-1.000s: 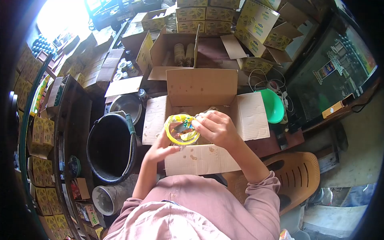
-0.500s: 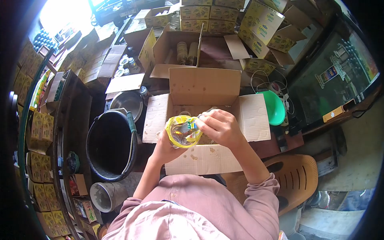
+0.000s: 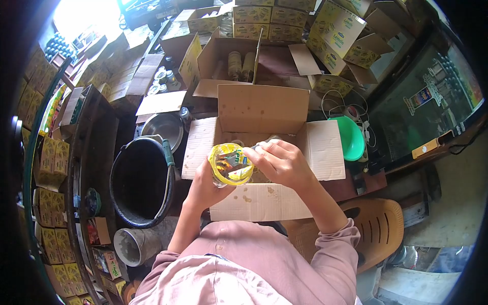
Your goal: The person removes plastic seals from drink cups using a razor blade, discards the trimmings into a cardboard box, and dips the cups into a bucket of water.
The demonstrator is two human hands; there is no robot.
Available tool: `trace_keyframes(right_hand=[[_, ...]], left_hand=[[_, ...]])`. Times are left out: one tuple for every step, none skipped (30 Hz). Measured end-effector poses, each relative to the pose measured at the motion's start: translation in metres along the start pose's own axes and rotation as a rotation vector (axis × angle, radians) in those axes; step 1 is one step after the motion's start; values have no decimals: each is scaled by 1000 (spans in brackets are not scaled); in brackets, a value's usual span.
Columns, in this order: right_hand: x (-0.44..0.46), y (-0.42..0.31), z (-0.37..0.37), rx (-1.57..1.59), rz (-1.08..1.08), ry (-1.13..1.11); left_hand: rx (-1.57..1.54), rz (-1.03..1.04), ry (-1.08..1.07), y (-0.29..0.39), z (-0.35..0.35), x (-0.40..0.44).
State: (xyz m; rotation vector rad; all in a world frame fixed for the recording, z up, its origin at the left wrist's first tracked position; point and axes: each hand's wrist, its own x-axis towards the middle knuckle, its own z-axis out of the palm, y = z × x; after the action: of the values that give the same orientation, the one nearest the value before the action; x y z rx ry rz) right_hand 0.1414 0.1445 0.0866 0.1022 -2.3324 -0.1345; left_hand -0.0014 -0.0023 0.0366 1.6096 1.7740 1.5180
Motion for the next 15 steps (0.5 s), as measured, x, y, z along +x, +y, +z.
trace_keyframes(right_hand=[[0, -1, -1, 4, 0, -4], [0, -1, -1, 9, 2, -8], [0, -2, -1, 13, 6, -10], [0, -1, -1, 17, 10, -11], [0, -1, -1, 20, 15, -13], [-1, -2, 0, 28, 12, -5], [-2, -2, 3, 36, 9, 2], [-4, -2, 5, 44, 6, 10], [-4, -2, 6, 42, 4, 20], [-4, -2, 8, 40, 2, 31], [-5, -1, 9, 37, 0, 41], [-6, -1, 10, 47, 1, 48], [-7, -1, 10, 58, 2, 56], [-8, -2, 11, 70, 3, 63], [-9, -2, 11, 74, 4, 57]], left_hand=[[3, 0, 2, 0, 0, 0], [5, -1, 3, 1, 0, 0], [7, -2, 3, 2, 1, 0], [-4, -8, -4, 2, 1, 0], [-15, -14, -11, 3, 1, -1], [-25, -20, -20, 4, 1, -1], [-50, -15, -24, 5, 2, 0], [-74, -11, -27, 7, 2, 0], [-98, -6, -31, 8, 2, 1], [-115, -9, -43, 9, 2, 1], [-133, -12, -55, 9, 1, 1], [-150, -14, -67, 9, 1, 1], [-164, -23, -79, 8, 1, 1], [-178, -33, -93, 7, 0, 1], [-193, -43, -106, 6, 0, 1]])
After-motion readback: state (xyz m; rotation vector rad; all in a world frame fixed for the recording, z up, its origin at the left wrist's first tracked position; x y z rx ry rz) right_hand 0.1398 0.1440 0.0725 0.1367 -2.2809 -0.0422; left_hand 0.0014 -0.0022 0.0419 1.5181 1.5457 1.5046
